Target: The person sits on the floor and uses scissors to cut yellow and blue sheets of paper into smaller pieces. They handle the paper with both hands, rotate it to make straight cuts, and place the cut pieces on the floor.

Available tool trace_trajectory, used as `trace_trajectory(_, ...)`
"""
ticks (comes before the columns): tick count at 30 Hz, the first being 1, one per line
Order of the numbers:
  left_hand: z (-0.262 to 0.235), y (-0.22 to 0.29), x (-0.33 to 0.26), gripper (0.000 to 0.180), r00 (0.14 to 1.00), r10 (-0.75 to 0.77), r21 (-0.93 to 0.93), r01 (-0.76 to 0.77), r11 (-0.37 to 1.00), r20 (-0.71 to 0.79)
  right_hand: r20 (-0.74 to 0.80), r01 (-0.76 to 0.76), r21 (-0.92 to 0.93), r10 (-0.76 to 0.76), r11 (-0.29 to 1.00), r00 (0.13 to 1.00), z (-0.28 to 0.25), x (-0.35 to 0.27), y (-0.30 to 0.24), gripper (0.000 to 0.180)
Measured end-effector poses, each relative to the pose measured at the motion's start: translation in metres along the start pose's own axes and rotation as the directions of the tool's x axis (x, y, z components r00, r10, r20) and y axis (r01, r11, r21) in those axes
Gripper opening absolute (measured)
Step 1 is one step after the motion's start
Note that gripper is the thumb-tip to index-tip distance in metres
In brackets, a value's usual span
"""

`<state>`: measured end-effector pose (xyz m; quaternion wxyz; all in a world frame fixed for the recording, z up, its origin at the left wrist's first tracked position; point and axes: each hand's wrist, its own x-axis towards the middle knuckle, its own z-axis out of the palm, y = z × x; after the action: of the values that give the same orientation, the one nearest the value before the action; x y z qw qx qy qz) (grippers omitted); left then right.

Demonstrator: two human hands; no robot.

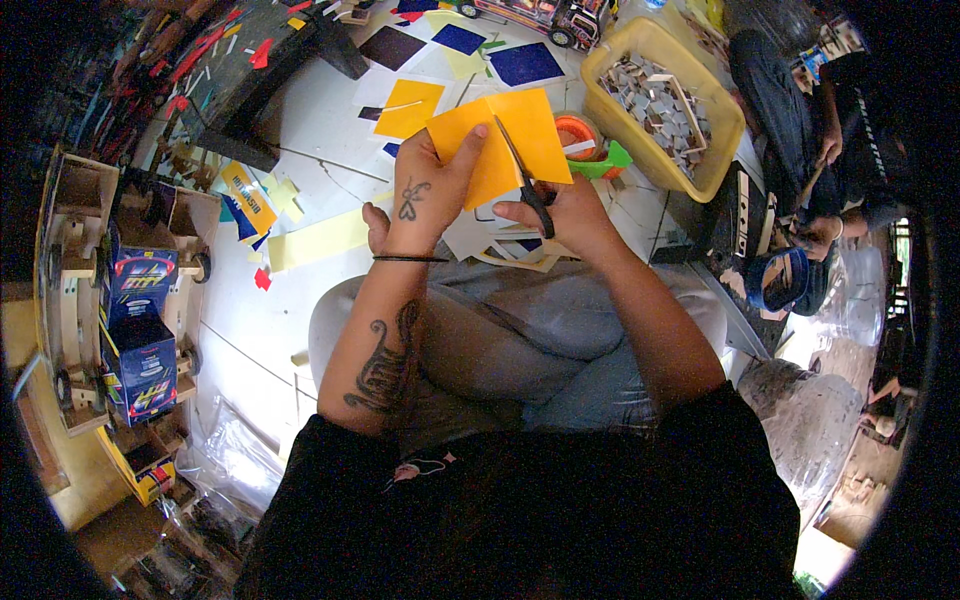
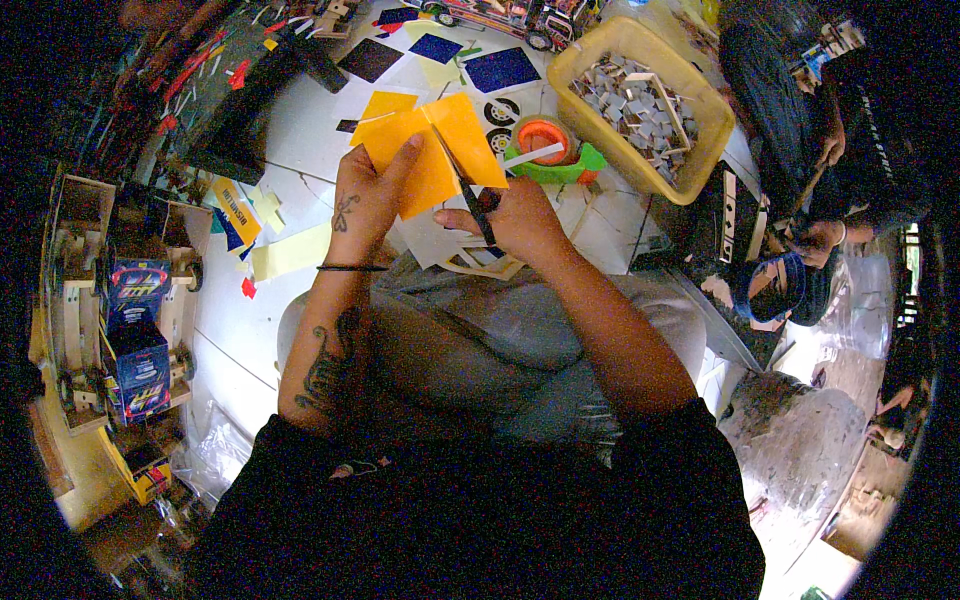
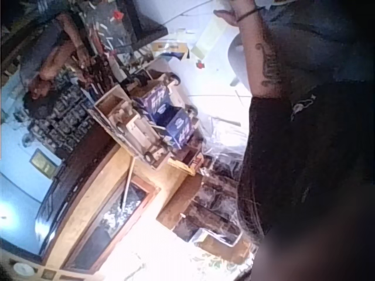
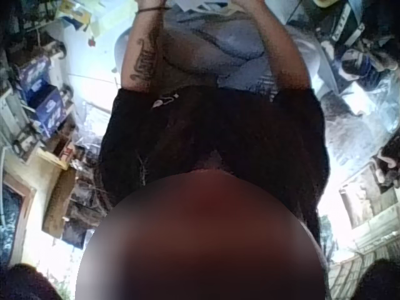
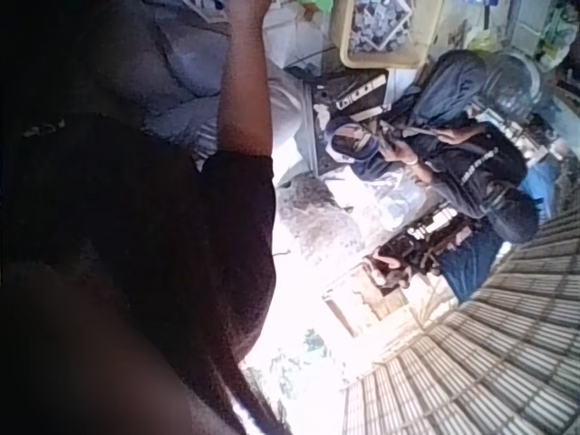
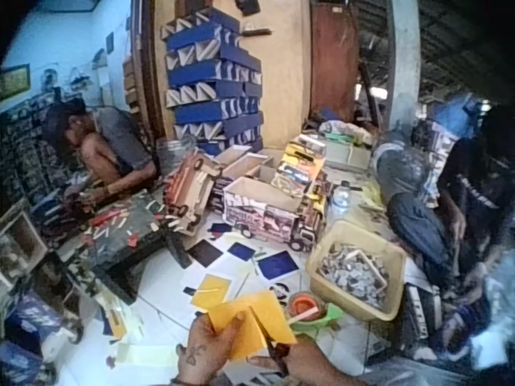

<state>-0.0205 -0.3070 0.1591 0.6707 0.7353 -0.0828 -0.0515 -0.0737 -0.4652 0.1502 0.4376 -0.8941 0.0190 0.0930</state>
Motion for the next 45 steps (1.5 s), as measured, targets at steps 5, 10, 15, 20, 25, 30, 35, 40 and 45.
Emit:
trace_trajectory(5,0.006,-0.002,-0.003,0.023,0.998,-0.022,-0.006,0.023,1.000,0.067,-0.115,0.182,0.177,-0.163,0.967,0.980,0.005,0.001,0.007,0.046)
trace_trajectory(10,0.008,0.000,-0.005,0.023,0.998,0.014,-0.021,-0.013,1.000,0.062,-0.110,0.159,0.115,-0.146,0.981,0.983,0.005,0.002,0.009,0.045)
trace_trajectory(15,0.009,0.005,-0.007,0.024,0.998,0.030,-0.012,-0.030,0.999,0.056,-0.126,0.127,0.193,-0.104,0.973,0.987,0.007,0.000,0.009,0.045)
trace_trajectory(20,0.011,0.011,-0.010,0.024,0.996,-0.050,0.011,0.049,0.999,0.078,-0.075,0.046,0.249,-0.028,0.967,0.997,0.006,0.002,0.013,0.038)
trace_trajectory(25,0.012,0.013,-0.011,0.024,0.995,-0.051,0.018,0.050,0.999,0.083,-0.079,0.027,0.249,-0.008,0.968,0.997,0.005,0.001,0.013,0.033)
trace_trajectory(30,0.012,0.012,-0.012,0.024,0.996,-0.050,0.001,0.051,0.999,0.076,-0.114,0.083,0.205,-0.061,0.975,0.992,0.002,-0.002,0.007,0.037)
trace_trajectory(35,0.012,0.014,-0.011,0.024,0.993,-0.071,-0.034,0.074,0.997,0.094,-0.087,0.072,0.231,-0.053,0.970,0.995,0.000,-0.003,0.003,0.037)
trace_trajectory(40,0.011,0.019,-0.013,0.024,0.988,-0.114,0.021,0.112,0.993,0.102,-0.063,0.003,0.216,0.011,0.976,0.998,-0.004,-0.003,0.000,0.036)
trace_trajectory(45,0.013,0.017,-0.012,0.024,0.991,-0.114,0.049,0.111,0.993,0.070,-0.003,-0.035,0.117,0.036,0.993,0.999,-0.006,0.001,0.005,0.034)
